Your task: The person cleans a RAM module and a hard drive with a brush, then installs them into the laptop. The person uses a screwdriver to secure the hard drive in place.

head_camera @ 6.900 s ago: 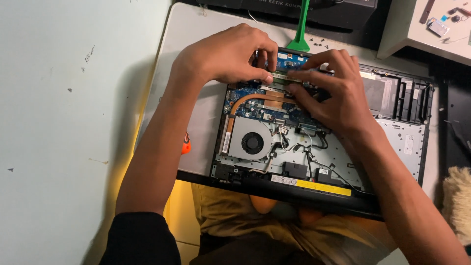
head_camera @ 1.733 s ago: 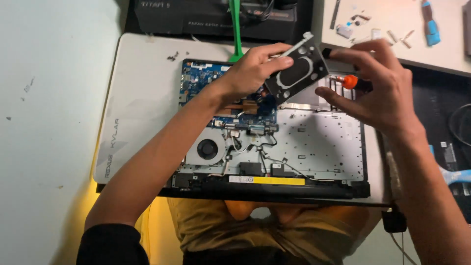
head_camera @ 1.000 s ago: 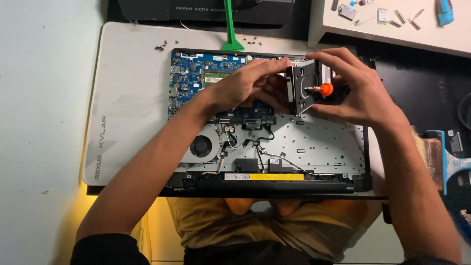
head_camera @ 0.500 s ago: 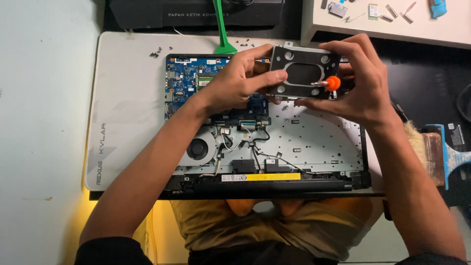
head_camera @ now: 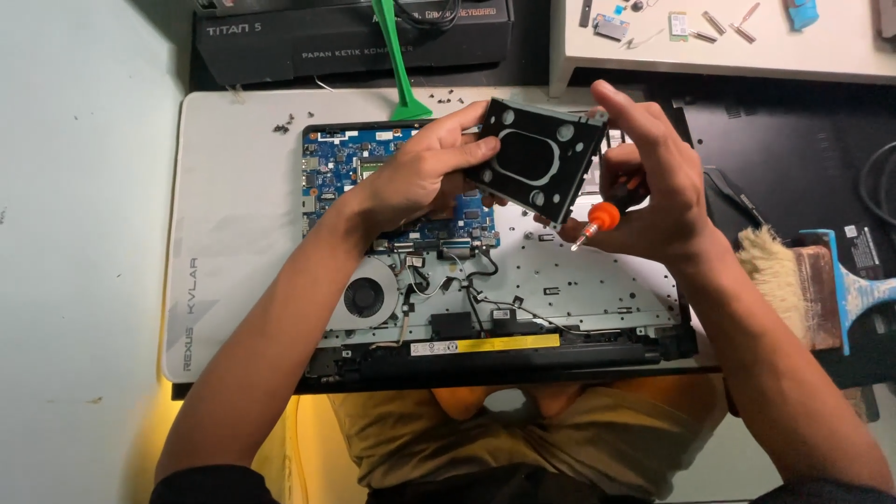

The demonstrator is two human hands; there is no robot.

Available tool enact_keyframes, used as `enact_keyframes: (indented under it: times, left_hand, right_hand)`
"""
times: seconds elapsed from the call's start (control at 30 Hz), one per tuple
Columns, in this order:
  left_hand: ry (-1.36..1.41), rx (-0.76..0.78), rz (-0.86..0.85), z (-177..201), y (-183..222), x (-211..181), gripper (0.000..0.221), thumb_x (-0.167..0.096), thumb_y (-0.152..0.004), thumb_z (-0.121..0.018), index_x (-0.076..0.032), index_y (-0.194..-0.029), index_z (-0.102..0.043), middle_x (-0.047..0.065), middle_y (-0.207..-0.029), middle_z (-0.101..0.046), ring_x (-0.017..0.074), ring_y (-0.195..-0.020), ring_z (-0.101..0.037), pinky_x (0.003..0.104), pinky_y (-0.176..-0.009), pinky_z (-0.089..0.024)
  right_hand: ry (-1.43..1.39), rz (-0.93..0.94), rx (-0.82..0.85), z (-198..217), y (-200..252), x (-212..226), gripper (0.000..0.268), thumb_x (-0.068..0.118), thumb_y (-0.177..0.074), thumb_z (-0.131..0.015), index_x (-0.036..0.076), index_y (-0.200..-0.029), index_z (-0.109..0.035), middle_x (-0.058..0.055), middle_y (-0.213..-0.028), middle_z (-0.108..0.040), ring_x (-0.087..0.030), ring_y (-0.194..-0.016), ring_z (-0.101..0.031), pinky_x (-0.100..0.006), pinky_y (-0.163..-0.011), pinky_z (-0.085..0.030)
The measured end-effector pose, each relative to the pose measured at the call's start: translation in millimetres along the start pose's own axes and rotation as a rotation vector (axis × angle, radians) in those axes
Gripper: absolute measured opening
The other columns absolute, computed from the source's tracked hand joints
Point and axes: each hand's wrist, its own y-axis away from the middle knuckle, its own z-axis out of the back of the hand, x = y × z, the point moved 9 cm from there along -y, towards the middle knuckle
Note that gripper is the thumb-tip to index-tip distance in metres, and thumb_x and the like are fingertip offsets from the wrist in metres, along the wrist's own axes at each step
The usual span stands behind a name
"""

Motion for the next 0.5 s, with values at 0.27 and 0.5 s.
enact_keyframes:
  times: [0.27,0.5]
  left_hand:
    - [-0.03,-0.016,0.049,-3,3,-3,0.052,-0.023,-0.123,-0.06,0.0,-0.169,-0.052,0.003,-0.107,-0.081,-0.0018,-0.051,-0.037,0.02,-0.042,-0.021]
    - [0.226,-0.341,-0.056,37,2,-2,0.055,-0.014,-0.111,-0.06,0.002,-0.163,-0.065,0.011,-0.136,-0.076,0.0131,-0.105,-0.07,0.027,-0.087,-0.056]
  right_hand:
    - [-0.01,0.033,-0.004,-1,-5,8,0.105,0.006,-0.084,-0.108,-0.008,-0.173,-0.054,-0.024,-0.142,-0.078,-0.012,-0.067,-0.053,-0.031,-0.059,-0.039]
    - [-0.133,-0.055,0.145,-10,-11,-10,0.099,0.019,-0.089,-0.106,0.004,-0.173,-0.055,-0.012,-0.114,-0.075,-0.009,-0.061,-0.053,-0.027,-0.052,-0.038]
